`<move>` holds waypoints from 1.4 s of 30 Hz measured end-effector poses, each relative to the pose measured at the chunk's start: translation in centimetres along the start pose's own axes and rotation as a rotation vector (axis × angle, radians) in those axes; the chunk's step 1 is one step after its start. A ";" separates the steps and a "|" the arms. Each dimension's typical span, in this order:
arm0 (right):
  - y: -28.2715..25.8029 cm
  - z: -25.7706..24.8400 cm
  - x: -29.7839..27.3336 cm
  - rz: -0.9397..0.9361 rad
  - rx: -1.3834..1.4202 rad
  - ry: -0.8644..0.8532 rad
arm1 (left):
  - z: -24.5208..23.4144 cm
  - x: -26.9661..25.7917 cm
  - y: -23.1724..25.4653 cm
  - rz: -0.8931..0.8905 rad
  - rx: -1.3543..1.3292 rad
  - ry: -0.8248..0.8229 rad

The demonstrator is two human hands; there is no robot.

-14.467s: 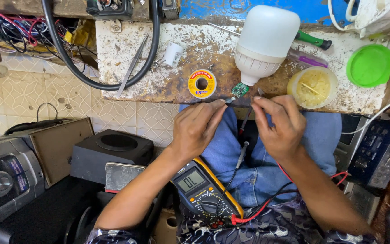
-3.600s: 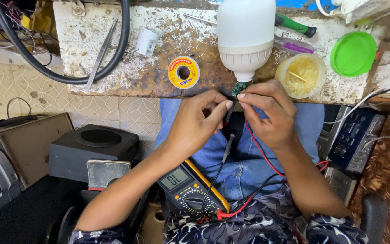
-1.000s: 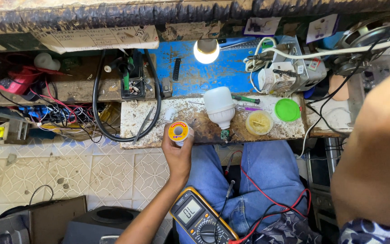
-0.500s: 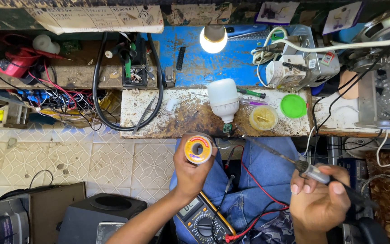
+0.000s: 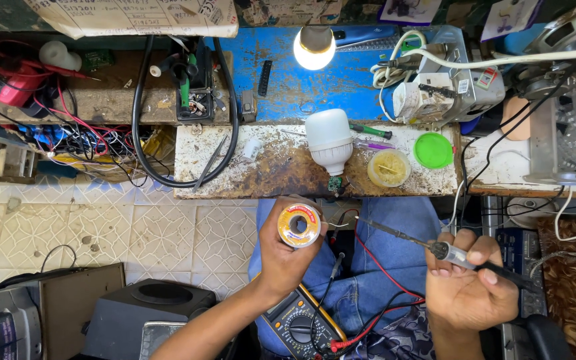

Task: The person sits cross-legged and uses a soldering iron and tweezers to work on a small circuit board resting on their lap. They apply solder to the board and use a multimeter to test the connections.

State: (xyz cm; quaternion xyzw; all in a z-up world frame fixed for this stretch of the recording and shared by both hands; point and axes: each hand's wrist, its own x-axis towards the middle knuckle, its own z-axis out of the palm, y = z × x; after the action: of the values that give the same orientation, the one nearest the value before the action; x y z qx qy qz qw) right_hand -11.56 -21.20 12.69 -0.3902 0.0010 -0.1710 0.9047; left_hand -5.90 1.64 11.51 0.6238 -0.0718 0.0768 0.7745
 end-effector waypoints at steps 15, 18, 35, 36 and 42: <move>-0.2 -0.8 0.0 0.006 -0.086 -0.083 | -0.2 -0.2 -0.4 0.001 0.047 -0.031; -0.2 -0.9 0.1 -0.002 -0.088 -0.111 | -0.2 -0.2 -0.5 -0.002 0.057 -0.030; -0.2 -1.1 0.0 -0.002 -0.099 -0.122 | -0.2 -0.1 -0.3 0.009 0.054 -0.058; -0.2 -0.9 0.0 -0.002 -0.099 -0.121 | -0.2 -0.1 -0.3 0.008 0.054 -0.059; -0.1 -0.9 0.3 -0.010 -0.093 -0.041 | -1.2 1.2 -3.1 0.064 0.089 -0.096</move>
State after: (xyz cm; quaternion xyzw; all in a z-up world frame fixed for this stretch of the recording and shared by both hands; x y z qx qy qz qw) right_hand -11.43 -22.03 12.20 -0.4353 -0.0118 -0.1674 0.8845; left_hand -4.05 2.19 8.57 0.6578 -0.1256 0.0747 0.7389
